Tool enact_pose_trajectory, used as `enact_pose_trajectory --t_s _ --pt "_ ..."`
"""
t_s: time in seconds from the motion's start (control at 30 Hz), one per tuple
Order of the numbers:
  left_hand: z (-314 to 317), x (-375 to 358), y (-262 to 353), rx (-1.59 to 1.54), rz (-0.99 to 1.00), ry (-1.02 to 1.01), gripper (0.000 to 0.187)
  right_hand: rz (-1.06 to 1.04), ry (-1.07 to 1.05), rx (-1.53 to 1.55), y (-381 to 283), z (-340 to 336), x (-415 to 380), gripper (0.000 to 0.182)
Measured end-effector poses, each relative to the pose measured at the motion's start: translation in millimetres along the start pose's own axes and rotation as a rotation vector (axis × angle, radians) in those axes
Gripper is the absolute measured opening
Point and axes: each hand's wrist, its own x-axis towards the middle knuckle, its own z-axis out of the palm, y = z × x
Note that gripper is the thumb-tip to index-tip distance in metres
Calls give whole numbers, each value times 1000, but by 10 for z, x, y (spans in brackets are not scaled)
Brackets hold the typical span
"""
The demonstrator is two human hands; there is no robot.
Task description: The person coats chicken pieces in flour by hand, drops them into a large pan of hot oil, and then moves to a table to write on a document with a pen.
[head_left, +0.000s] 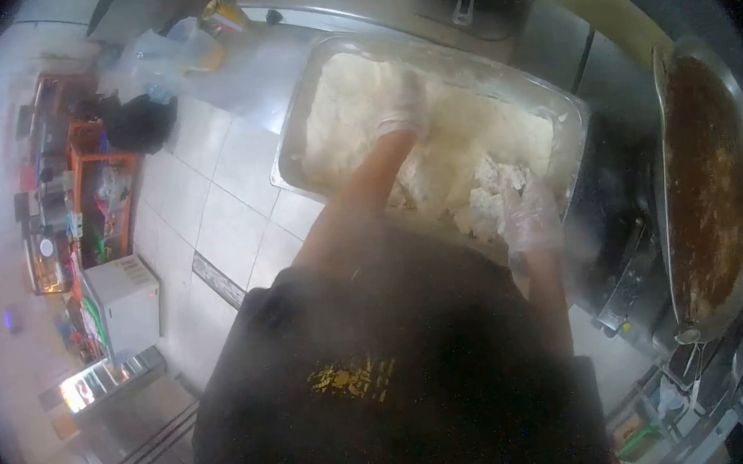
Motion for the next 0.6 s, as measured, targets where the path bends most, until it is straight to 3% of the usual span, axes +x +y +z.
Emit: enact_pose_trajectory --t_s 0.07,0.13,0.23,0.37,0.43,0.6 --pt "-92 -53 -250 304 153 72 60 25 -15 28 35 27 18 52" --pt "-375 -133 -551 362 192 69 60 59 -52 21 -19 -29 -12 52" --pt "-834 -115 -837 298 186 -127 59 126 -108 88 -312 -209 -118 52" --pt "-1186 20 -944 309 246 -385 58 14 -81 -127 -195 -93 -22 51" --pt "-1275 71 -940 338 271 -459 58 -78 26 -139 -71 36 -2 50" --pt "-1396 -51 -903 383 289 -541 57 -102 58 -116 -120 34 -105 48"
